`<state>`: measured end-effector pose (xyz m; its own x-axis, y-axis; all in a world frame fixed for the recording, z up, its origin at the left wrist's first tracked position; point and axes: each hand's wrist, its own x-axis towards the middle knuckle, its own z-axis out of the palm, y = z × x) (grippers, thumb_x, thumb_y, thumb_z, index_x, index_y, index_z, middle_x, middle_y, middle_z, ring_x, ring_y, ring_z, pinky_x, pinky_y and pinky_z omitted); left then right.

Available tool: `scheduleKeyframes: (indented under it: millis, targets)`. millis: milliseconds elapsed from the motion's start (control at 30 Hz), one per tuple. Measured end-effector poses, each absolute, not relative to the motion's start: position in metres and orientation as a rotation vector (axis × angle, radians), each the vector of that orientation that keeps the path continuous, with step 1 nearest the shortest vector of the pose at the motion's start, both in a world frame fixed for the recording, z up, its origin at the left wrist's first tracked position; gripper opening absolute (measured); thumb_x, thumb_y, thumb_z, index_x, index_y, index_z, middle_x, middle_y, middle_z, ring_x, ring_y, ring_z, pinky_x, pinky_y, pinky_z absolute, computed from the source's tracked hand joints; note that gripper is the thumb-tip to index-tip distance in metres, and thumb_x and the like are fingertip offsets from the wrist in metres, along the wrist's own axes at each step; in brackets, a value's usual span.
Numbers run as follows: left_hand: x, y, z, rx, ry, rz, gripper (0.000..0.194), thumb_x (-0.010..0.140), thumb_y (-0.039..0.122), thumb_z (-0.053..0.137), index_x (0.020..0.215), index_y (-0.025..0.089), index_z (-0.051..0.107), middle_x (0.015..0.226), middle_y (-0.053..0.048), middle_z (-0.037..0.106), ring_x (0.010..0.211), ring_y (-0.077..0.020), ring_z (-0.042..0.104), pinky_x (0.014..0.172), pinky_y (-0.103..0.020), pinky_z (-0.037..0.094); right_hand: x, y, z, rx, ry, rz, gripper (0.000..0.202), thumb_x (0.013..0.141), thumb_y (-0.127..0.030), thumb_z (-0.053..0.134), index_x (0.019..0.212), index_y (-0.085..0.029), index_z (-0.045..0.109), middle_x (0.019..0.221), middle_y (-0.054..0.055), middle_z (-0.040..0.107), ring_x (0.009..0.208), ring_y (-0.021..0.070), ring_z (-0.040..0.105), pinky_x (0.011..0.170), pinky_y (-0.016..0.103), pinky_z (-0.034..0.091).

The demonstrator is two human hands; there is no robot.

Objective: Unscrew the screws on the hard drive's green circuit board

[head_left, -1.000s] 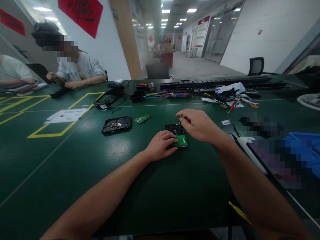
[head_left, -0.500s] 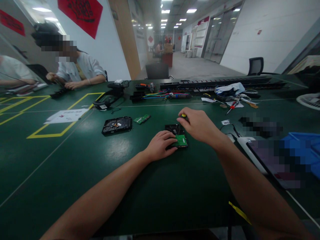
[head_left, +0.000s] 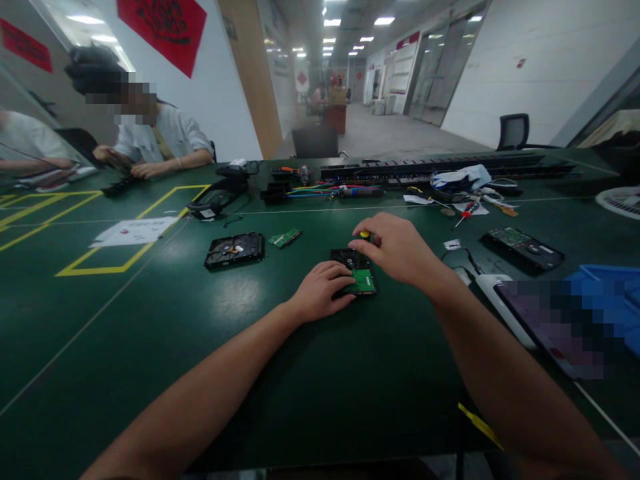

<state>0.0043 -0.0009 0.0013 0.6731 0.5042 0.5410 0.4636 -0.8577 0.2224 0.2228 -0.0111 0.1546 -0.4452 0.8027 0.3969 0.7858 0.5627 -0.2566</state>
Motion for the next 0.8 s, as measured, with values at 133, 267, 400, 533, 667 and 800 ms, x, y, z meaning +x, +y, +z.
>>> scheduleKeyframes:
  millis: [133, 267, 400, 533, 667, 800]
  targets:
    - [0.0045, -0.0013, 0.002, 2.809, 0.819, 0.934, 0.033, 0.099, 0.042, 0.07, 0.127, 0.024, 0.073, 0.131, -0.009, 0.071, 0.129, -0.0299, 0.063, 0.114, -0.052, 0.05, 0.2236, -0.0106, 0.1548, -1.258, -2.31, 0.083, 0.023, 0.099, -0.022, 0.064, 0.118, -0.016, 0.075, 0.119, 0.012, 0.078, 0.107, 0.0262, 0.071, 0.097, 0.039, 0.05]
    - [0.0045, -0.0012, 0.0027, 2.811, 0.83, 0.92, 0.034, 0.098, 0.043, 0.07, 0.127, 0.025, 0.074, 0.131, -0.01, 0.071, 0.13, -0.0299, 0.063, 0.114, -0.051, 0.05, 0.2251, -0.0096, 0.1555, -1.295, -2.299, 0.095, 0.028, 0.098, -0.018, 0.062, 0.124, -0.014, 0.073, 0.124, 0.013, 0.078, 0.113, 0.0285, 0.071, 0.101, 0.041, 0.05]
    - [0.0043, -0.001, 0.0026, 2.811, 0.831, 0.923, 0.034, 0.098, 0.042, 0.071, 0.127, 0.025, 0.073, 0.132, -0.009, 0.071, 0.13, -0.0299, 0.063, 0.114, -0.052, 0.05, 0.2268, -0.0101, 0.1572, -1.317, -2.305, 0.092, 0.028, 0.097, -0.016, 0.059, 0.122, -0.018, 0.073, 0.122, 0.011, 0.079, 0.11, 0.0277, 0.072, 0.1, 0.041, 0.051]
    - [0.0046, -0.0018, 0.0036, 2.811, 0.829, 0.92, 0.034, 0.098, 0.041, 0.071, 0.128, 0.025, 0.073, 0.132, -0.01, 0.071, 0.13, -0.0299, 0.063, 0.113, -0.052, 0.05, 0.2279, -0.0122, 0.159, -1.271, -2.337, 0.099, 0.025, 0.096, -0.018, 0.061, 0.116, -0.02, 0.075, 0.115, 0.008, 0.08, 0.099, 0.0243, 0.073, 0.093, 0.037, 0.05]
    - [0.0048, -0.002, 0.0047, 2.816, 0.829, 0.924, 0.033, 0.099, 0.042, 0.07, 0.127, 0.025, 0.074, 0.132, -0.01, 0.071, 0.13, -0.0298, 0.063, 0.113, -0.052, 0.05, 0.2274, -0.0137, 0.1604, -1.288, -2.334, 0.092, 0.021, 0.098, -0.024, 0.062, 0.113, -0.02, 0.076, 0.1, 0.006, 0.08, 0.084, 0.0224, 0.071, 0.082, 0.035, 0.048]
    - [0.0042, -0.002, 0.0046, 2.824, 0.822, 0.92, 0.033, 0.099, 0.042, 0.07, 0.126, 0.023, 0.074, 0.132, -0.01, 0.071, 0.13, -0.0296, 0.062, 0.114, -0.051, 0.05, 0.2267, -0.013, 0.1596, -1.33, -2.315, 0.082, 0.024, 0.098, -0.025, 0.058, 0.113, -0.018, 0.076, 0.089, 0.006, 0.078, 0.077, 0.0209, 0.068, 0.077, 0.034, 0.046]
